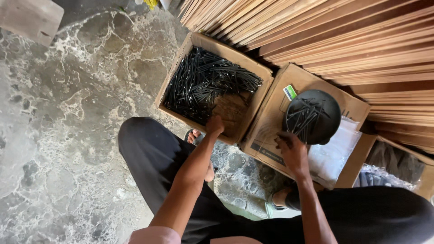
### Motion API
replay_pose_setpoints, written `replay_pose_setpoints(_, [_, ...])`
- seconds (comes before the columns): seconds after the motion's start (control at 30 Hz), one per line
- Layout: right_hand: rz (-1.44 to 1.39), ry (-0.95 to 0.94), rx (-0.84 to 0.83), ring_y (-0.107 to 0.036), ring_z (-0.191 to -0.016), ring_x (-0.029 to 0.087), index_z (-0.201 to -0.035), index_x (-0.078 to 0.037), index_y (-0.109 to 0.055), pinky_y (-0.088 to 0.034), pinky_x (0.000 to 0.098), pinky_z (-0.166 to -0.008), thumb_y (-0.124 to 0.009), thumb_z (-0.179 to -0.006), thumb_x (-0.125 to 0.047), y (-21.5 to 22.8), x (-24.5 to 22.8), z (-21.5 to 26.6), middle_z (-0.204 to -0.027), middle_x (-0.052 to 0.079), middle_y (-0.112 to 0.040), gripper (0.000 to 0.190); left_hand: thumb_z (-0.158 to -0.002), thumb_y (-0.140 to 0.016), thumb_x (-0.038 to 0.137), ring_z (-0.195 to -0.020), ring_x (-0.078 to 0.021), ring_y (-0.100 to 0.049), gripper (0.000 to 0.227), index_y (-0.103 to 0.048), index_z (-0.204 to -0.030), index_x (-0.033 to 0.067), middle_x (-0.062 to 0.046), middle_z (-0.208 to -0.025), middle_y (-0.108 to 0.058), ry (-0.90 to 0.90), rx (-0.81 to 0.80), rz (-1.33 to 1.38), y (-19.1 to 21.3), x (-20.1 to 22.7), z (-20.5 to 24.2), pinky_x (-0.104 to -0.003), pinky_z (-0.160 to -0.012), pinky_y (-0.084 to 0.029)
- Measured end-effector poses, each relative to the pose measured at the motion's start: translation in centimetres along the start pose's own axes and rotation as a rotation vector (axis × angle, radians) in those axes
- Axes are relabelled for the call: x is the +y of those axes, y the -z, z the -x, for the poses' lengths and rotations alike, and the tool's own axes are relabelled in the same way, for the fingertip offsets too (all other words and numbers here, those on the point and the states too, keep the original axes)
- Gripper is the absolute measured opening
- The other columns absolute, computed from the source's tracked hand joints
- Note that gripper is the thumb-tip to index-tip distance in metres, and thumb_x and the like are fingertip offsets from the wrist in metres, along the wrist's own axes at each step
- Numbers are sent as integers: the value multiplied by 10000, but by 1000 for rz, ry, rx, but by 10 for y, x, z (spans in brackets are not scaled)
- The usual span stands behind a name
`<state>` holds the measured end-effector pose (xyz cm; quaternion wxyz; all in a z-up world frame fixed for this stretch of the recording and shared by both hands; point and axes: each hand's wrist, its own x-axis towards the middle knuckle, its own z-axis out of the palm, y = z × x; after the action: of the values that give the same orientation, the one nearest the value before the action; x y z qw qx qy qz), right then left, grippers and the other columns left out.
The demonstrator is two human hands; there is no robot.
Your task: The person sits on a stool and transfers black plastic fasteners from a cardboard box into a black bowl. They then pick up a clear plastic bag and place fasteners into it.
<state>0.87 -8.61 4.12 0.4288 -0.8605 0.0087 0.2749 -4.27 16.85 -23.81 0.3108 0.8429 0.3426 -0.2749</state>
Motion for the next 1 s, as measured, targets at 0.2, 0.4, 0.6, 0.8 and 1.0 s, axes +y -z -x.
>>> replay_pose_setpoints(0.2, [108,7,-102,-674,-747,226,-1036,-98,-655,-517,349,-693,-606,-833,-173,-15,-21,5,-874,113,-692,222,-840,-448,106,-1061,-383,-568,618,-160,-1378,2,-236,-1129,-576,179,-2,251,-5,-24,-24,-523,-873,-475])
replay_pose_setpoints(0.4, [91,-90,-118,-677,-755,234,-1028,-93,-678,-514,367,-704,-626,-812,-203,-27,-17,0,-881,130,-690,247,-864,-475,62,-999,-390,-599,580,-194,-1363,-34,-235,-1077,-598,179,48,147,22,-14,-8,-526,-829,-497])
replay_pose_setpoints(0.6, [79,-65,-142,-675,-737,220,-1016,-73,-678,-515,330,-699,-626,-817,-158,-28,-5,-6,-864,133,-688,223,-851,-459,-5,-888,-379,-642,454,-372,-1294,-51,-244,-938,-642,73,200,35,16,-10,-8,-488,-752,-530])
replay_pose_setpoints(0.8, [40,-62,-133,-667,-725,215,-1013,-58,-677,-516,325,-701,-619,-816,-136,-29,-4,-3,-856,139,-687,220,-852,-473,-25,-864,-374,-650,413,-434,-1262,-57,-244,-915,-651,51,236,-23,15,-11,-8,-485,-744,-538])
replay_pose_setpoints(1.0, [48,-29,-147,-674,-788,292,-1058,-38,-658,-521,401,-711,-570,-880,-157,-28,-7,-2,-908,192,-670,232,-843,-504,10,-857,-416,-630,394,-471,-1233,59,-234,-923,-619,98,272,197,12,-21,-13,-503,-723,-537])
